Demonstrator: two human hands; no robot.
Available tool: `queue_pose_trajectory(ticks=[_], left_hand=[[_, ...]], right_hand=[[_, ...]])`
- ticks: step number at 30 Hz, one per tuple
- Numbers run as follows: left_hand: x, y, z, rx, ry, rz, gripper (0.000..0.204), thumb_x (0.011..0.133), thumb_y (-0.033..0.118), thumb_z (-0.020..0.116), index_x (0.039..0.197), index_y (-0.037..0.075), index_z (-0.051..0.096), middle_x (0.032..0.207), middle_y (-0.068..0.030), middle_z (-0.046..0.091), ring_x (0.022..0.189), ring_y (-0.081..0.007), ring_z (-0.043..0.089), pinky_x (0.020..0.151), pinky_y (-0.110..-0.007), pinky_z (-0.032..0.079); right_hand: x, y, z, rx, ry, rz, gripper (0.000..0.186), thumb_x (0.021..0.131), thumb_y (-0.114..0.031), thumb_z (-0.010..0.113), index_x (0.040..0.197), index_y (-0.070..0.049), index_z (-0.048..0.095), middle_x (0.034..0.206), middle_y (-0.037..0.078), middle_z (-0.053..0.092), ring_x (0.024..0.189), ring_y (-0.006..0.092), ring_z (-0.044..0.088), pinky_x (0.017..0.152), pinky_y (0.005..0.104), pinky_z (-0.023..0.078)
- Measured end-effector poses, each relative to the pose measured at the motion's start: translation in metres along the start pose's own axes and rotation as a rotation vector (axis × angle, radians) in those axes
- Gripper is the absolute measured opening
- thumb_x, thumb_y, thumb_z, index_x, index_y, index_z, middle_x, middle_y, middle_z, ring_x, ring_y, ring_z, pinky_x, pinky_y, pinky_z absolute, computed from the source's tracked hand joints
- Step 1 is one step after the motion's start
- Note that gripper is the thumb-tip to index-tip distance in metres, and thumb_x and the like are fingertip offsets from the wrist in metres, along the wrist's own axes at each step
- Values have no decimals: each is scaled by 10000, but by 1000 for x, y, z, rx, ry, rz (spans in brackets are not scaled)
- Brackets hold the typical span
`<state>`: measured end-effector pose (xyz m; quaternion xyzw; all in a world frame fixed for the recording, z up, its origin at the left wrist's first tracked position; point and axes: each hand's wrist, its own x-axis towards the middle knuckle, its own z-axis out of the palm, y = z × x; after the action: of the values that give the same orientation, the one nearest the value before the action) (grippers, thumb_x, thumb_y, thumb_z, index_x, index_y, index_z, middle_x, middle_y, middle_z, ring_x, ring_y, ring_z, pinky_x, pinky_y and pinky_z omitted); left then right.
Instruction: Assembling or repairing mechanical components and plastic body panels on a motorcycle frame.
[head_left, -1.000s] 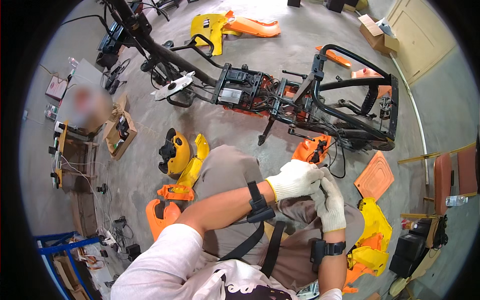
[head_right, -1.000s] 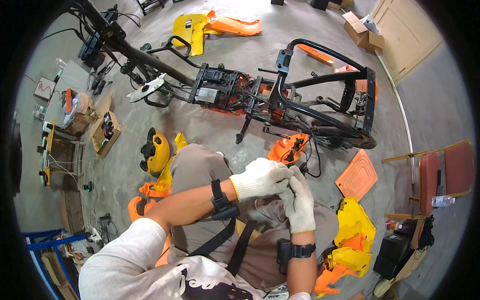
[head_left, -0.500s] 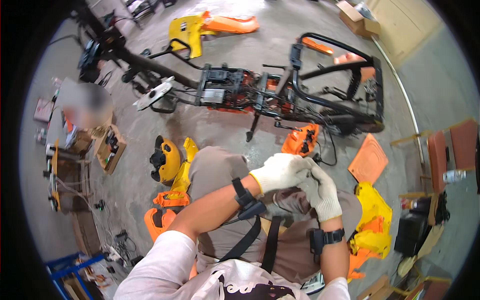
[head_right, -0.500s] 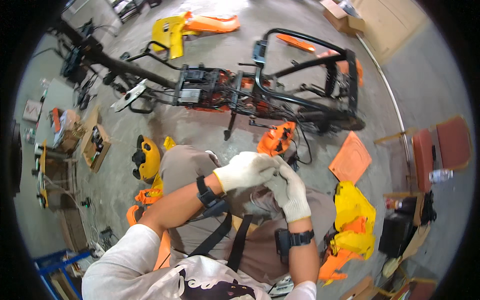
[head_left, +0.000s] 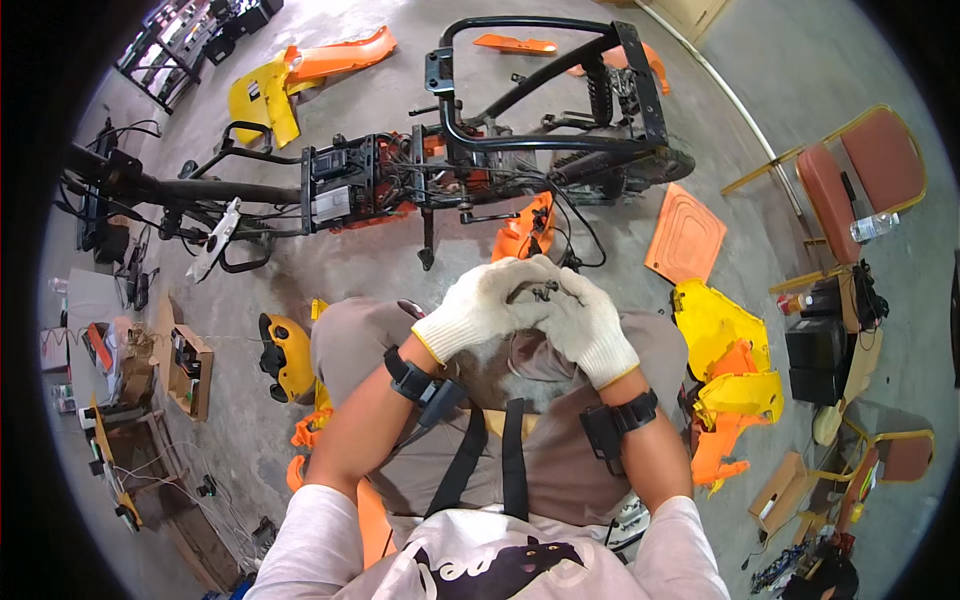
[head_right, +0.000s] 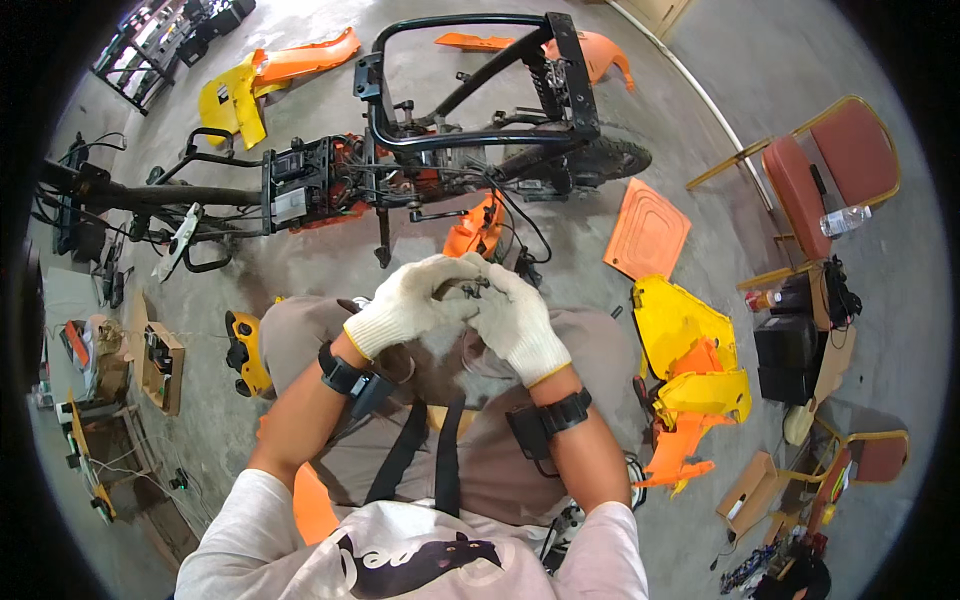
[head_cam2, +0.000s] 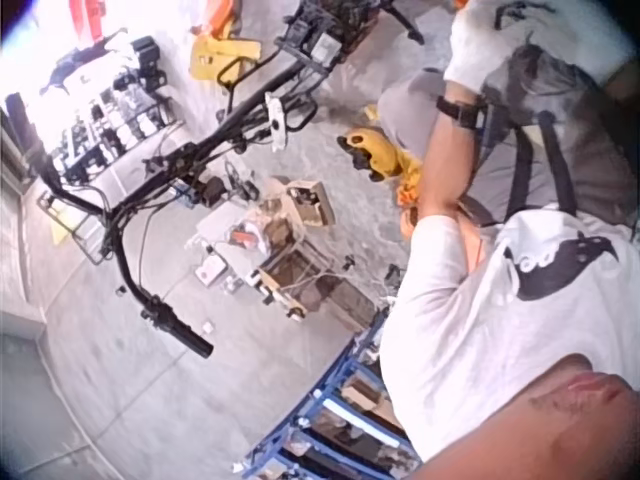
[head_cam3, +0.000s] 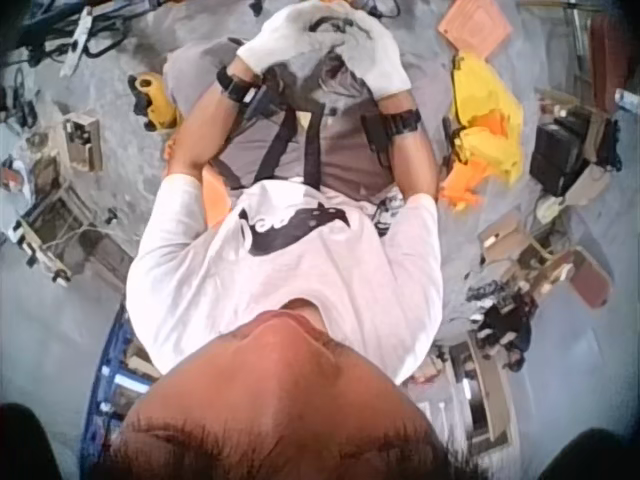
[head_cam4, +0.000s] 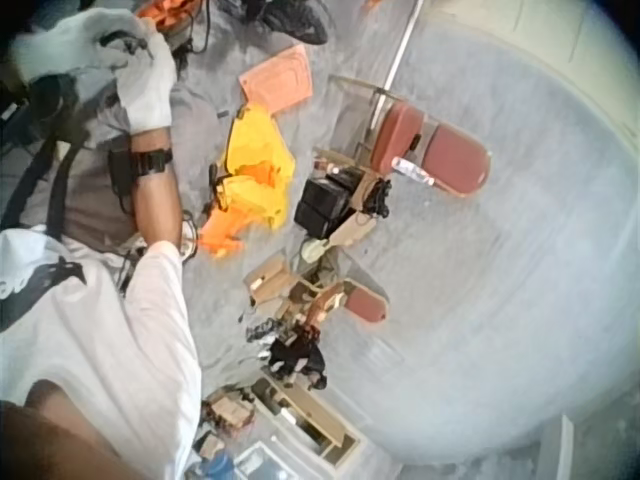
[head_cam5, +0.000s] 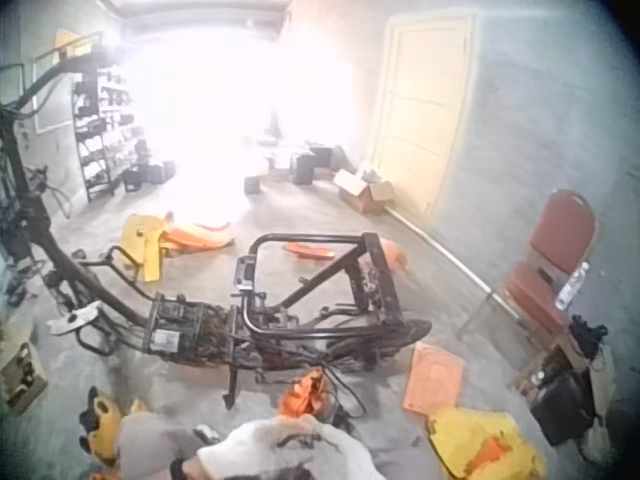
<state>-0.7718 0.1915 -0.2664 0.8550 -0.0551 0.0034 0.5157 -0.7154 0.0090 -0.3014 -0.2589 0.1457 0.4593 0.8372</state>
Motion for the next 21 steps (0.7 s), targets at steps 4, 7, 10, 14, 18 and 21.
queue_pose_trajectory(ticks=[4,7,10,14,18,21], left_hand=[[0,-4,2,70,22,-54,398,780,183,823,1141,55,714,959,-93,724,839,-188,695,781,-314,549],[-1,-5,2,71,-7,-132,396,773,190,828,1128,54,718,928,-88,727,821,-183,693,766,-314,550],[-1,-3,2,67,9,-124,387,765,188,827,1112,51,723,925,-94,725,818,-202,696,758,-324,551],[0,-5,2,120,17,-43,378,763,181,824,1104,51,726,921,-105,717,808,-228,694,747,-340,550],[0,-6,4,101,10,9,333,784,167,807,1086,53,729,945,-113,710,821,-258,696,750,-356,551],[1,-7,5,85,24,77,301,803,158,794,1079,55,731,973,-115,707,855,-279,697,765,-364,551]], right_hand=[[3,3,-7,-58,-89,-44,482,992,-108,450,1464,-14,474,1337,138,593,1075,275,643,891,405,529],[5,5,-9,-105,-94,-53,556,938,-28,424,1493,10,431,1356,150,585,1119,283,624,927,411,512],[4,5,-8,-119,-109,-57,561,933,-31,431,1492,13,430,1355,150,589,1139,282,618,940,416,509],[2,3,-7,-94,-123,-44,564,923,-30,437,1485,16,437,1346,148,597,1150,283,614,966,427,504],[2,2,-6,-58,-130,-9,571,921,-58,437,1489,4,433,1347,146,600,1124,278,622,967,428,507],[3,0,-7,-45,-201,17,577,922,-79,431,1495,-8,426,1344,149,601,1080,274,635,923,425,523]])
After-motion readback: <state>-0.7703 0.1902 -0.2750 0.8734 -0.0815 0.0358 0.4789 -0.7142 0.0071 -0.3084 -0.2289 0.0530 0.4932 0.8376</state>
